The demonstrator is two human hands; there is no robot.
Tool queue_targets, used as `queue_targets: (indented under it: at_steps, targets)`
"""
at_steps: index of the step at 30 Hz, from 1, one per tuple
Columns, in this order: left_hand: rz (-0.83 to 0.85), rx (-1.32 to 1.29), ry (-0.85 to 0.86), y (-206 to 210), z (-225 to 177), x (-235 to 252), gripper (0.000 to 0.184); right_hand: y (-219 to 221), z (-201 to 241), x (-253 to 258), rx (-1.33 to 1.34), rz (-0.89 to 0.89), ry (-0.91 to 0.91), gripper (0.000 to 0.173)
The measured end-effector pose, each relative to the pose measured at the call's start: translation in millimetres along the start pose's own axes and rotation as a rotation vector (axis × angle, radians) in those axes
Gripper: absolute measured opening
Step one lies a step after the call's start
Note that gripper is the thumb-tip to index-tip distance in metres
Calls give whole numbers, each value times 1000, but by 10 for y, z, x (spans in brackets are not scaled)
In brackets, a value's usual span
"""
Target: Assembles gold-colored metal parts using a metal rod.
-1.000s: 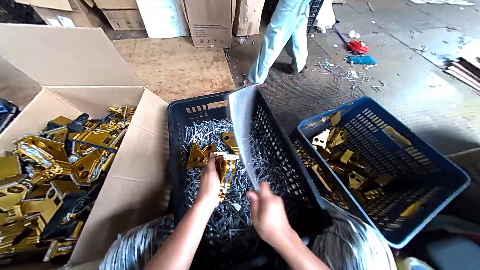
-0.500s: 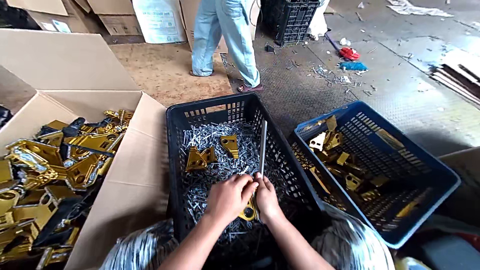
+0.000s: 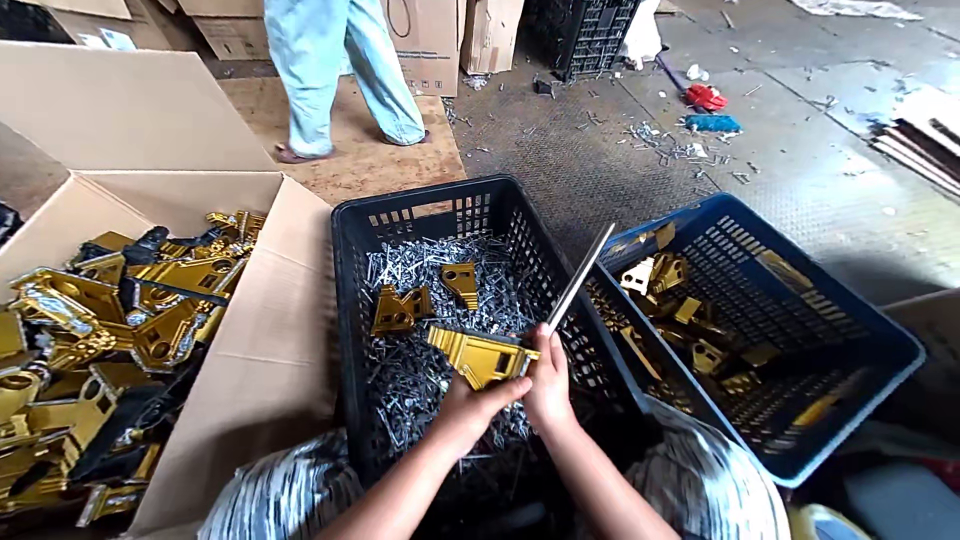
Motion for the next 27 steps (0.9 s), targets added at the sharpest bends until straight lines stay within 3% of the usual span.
queue_targets:
  at_steps: [2,4,6,8,10,13,14,17,18,19,22,25,27]
  targets:
    - [-92,57,38,-123,-87,81,45,-126,44,138,-522,88,-133,30]
    - [-181,39,48,-234,-219,144,46,-168,186,152,-862,148,-261,27]
    - [-261,17,56,-307,-350,188,40,-174,387,-32,-959,104,-547,30]
    - [-298,-29,71,-340,-467,204,32,-174,559,-301,-861,33,-868,36]
    - [-293,-70,76,-328,-550,187,27,-191,542,-466,-879,9,-973,40]
    - [-299,-86,22,-353,-547,177,23,-189,304,-397,-1167,151,-646,34]
    - [-306,-82,2,-364,-540,183,23,-201,318,-393,-1155,153,-617,34]
    - [-242,-77,24,-300,-551,160,20,-232,537,-537,-911,39,-890,41]
    - [-206,-75,34,-285,-551,148,21,-222,537,-567,-926,26,-906,40]
    - [-176,-65,38,-285,-543,146,23,-195,473,-547,-1010,51,-831,37]
    - [-174,95,48,-393,-469,179,29,-175,213,-344,-1137,294,-264,34]
    - [-133,668,317,-358,-564,168,34,-232,177,-158,-636,357,-11,28]
    - [-18,1046,626,-175,-607,90,40,-189,173,-123,-174,376,213,41]
Point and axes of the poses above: each hand's wrist, its own x-axis towards the middle knuckle, its own y-axis out of the palm, z = x × y, the point moved 5 cm from there along x, towards the middle knuckle, and after that the axes turned 5 degrees about -x, right-handed, at the moved point
